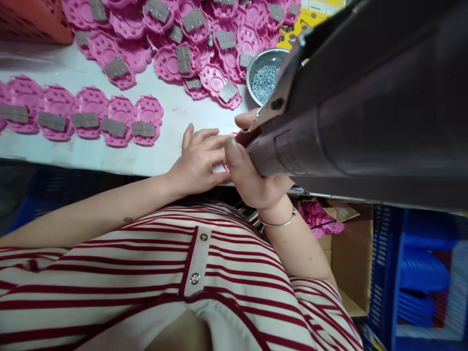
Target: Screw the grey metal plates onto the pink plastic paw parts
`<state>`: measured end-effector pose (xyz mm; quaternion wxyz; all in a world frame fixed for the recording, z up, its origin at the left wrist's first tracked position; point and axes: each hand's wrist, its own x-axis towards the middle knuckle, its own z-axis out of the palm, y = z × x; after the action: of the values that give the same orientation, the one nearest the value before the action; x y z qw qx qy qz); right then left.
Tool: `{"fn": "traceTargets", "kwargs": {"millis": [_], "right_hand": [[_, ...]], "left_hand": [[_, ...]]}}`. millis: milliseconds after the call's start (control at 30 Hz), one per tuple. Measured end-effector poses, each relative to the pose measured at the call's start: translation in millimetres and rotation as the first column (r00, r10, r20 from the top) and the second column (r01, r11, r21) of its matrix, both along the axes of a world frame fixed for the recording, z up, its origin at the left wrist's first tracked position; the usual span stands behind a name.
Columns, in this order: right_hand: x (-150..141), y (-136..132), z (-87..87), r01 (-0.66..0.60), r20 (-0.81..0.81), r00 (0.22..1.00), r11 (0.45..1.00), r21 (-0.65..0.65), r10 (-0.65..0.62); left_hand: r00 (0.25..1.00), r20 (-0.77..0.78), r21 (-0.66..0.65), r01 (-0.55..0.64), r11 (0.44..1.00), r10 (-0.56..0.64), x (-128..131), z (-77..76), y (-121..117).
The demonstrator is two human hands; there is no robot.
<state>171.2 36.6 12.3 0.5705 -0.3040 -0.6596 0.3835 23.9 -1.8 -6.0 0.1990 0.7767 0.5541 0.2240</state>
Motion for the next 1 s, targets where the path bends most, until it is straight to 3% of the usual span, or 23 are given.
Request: {"fn": "traceTargets", "kwargs": {"millis": [100, 300, 367, 533, 633, 867, 1000], "right_hand": [[-3.6, 8.7, -8.2, 0.091, -0.156, 0.985, 0.987, 0.132, -0.07], [-1.2, 17.4, -20.4, 0.013, -0.088, 0.996, 0.995, 0.097, -0.005], [-0.3, 14.3, -11.3, 0.039, -0.181, 0.984, 0.986, 0.163, -0.009], [15.5, 11.5, 32.1, 0.127, -0.285, 0.958, 0.953, 0.274, -0.046], [34.7, 20.0, 44.2, 0.262, -0.328, 0.932, 0.915, 0.308, -0.156], [56.3, 42.5, 20.7, 0.418, -0.3, 0.898, 0.837, 0.353, -0.322], [56.2, 48.1, 11.0, 0.499, -0.244, 0.864, 0.811, 0.304, -0.44]], "left_hand": [[1.0, -0.002, -0.008, 0.004, 1.0, -0.004, 0.2, 0.5, 0.3], [1.0, -0.011, -0.018, -0.002, 1.0, 0.001, 0.2, 1.6, 1.2], [1.0, -0.004, -0.015, 0.0, 1.0, 0.0, -0.3, 0.5, 1.2], [1.0, 0.016, 0.009, -0.005, 1.0, 0.005, -1.5, -3.7, -1.0], [1.0, 0.009, 0.026, -0.008, 1.0, 0.007, -1.6, -5.2, -3.3], [1.0, -0.003, 0.055, -0.013, 0.998, 0.013, -1.8, -6.6, -7.6], [1.0, -0.011, 0.065, -0.011, 0.998, 0.012, -2.0, -7.9, -7.9]]}}
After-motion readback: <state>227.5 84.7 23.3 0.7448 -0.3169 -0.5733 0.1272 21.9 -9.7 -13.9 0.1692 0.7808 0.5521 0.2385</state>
